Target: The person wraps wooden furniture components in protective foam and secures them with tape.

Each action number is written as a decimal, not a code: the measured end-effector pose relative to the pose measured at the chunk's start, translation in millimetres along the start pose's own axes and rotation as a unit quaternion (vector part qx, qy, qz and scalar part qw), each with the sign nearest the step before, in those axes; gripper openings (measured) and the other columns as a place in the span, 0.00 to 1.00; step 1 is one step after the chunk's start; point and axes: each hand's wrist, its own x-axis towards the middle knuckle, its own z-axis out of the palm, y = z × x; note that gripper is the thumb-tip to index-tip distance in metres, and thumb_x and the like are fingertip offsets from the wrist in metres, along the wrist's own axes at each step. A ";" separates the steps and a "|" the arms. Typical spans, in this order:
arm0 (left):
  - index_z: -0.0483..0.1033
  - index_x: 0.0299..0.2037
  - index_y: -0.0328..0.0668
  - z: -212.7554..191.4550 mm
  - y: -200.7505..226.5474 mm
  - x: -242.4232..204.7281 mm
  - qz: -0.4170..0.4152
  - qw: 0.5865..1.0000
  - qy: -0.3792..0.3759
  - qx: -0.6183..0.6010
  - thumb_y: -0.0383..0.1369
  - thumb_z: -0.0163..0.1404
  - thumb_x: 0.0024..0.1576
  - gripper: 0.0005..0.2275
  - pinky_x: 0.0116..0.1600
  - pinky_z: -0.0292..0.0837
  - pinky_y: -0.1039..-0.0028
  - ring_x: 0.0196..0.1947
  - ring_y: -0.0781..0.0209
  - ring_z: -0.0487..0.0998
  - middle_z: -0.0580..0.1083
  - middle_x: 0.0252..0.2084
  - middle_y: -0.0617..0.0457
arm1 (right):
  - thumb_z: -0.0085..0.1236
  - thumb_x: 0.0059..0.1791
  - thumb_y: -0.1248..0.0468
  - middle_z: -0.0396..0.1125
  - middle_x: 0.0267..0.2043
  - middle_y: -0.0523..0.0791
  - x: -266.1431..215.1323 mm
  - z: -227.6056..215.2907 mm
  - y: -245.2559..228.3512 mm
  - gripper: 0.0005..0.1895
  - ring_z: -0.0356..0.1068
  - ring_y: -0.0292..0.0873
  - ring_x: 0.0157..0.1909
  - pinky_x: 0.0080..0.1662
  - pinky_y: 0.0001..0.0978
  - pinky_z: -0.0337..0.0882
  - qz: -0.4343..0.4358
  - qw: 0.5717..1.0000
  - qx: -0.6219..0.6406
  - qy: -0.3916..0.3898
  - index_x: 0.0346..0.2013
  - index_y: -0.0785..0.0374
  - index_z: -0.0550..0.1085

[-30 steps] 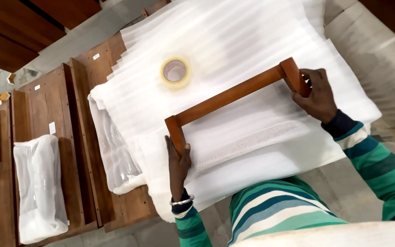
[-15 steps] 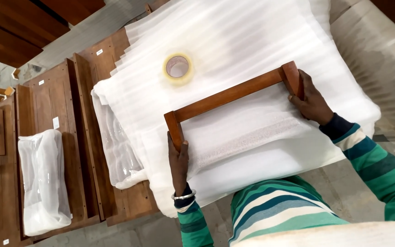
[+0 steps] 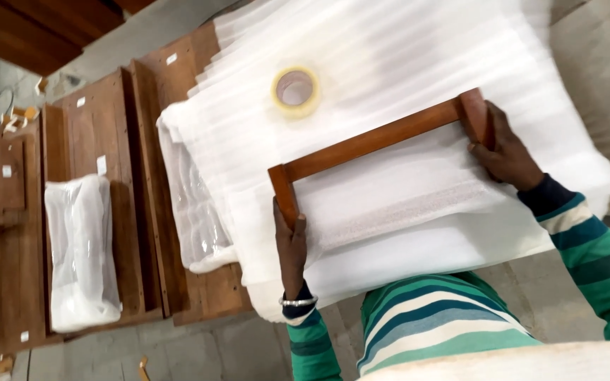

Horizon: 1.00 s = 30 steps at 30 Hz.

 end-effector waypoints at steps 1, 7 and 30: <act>0.46 0.77 0.38 0.8 -0.3 0.4 0.002 1.000 0.000 0.004 0.39 0.48 0.65 0.33 0.71 0.59 0.59 0.73 0.40 0.60 0.56 0.76 0.34 | 0.55 0.50 0.58 0.55 0.73 0.62 -0.6 -2.3 -4.5 0.47 0.60 0.64 0.70 0.66 0.52 0.64 0.004 1.000 0.011 0.004 0.80 0.55 0.43; 0.47 0.76 0.38 1.8 5.2 0.0 -0.003 1.000 0.007 -0.005 0.38 0.49 0.63 0.34 0.69 0.64 0.59 0.70 0.40 0.66 0.61 0.73 0.35 | 0.59 0.50 0.57 0.50 0.76 0.60 0.1 0.3 -5.4 0.49 0.53 0.62 0.76 0.69 0.52 0.59 -0.008 1.000 0.013 0.008 0.80 0.58 0.44; 0.48 0.76 0.38 -5.2 23.7 7.5 -0.040 0.999 0.005 0.031 0.56 0.49 0.58 0.42 0.63 0.71 0.58 0.65 0.38 0.71 0.64 0.70 0.32 | 0.66 0.47 0.57 0.55 0.72 0.52 130.4 106.0 -165.8 0.35 0.58 0.60 0.68 0.61 0.52 0.68 -0.322 0.923 -0.205 -0.057 0.68 0.51 0.66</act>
